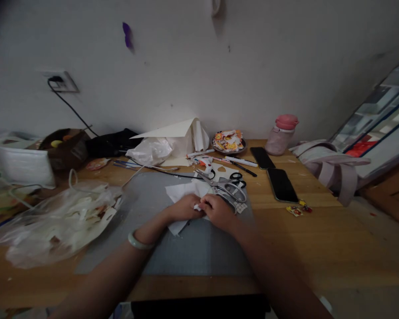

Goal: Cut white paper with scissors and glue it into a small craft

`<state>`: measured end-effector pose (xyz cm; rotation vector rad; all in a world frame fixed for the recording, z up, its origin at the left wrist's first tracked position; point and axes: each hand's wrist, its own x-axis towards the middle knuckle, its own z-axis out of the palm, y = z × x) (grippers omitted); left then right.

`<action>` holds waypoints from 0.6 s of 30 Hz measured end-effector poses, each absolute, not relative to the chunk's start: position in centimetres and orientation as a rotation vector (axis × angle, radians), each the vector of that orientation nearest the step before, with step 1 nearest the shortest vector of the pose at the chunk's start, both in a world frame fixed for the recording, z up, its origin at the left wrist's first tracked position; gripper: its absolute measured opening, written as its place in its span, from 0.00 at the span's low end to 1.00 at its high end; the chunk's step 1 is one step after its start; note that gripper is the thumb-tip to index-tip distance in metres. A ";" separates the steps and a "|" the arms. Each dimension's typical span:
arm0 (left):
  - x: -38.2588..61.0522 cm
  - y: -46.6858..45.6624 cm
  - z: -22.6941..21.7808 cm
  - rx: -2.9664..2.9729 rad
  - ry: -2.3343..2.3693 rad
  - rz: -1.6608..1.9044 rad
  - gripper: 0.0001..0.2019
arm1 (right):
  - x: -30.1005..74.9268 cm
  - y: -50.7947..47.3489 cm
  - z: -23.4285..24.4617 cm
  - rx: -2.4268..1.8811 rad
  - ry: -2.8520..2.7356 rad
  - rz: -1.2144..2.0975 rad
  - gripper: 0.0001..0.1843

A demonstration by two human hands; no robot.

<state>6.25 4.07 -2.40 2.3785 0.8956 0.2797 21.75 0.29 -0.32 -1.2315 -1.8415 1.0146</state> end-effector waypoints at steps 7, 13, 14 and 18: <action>5.9 4.1 -2.3 2.296 0.800 0.313 0.07 | 21.5 0.2 -0.1 -1.092 -1.401 1.499 0.21; 5.9 4.4 -2.6 2.237 0.832 0.319 0.08 | 21.6 0.4 -0.4 -1.163 -1.300 1.344 0.20; 5.9 4.4 -2.6 2.232 0.839 0.317 0.07 | 21.5 0.4 -0.6 -1.192 -1.326 1.305 0.20; 5.9 4.3 -2.6 2.219 0.846 0.320 0.07 | 21.2 0.4 -0.7 -1.221 -1.446 1.257 0.18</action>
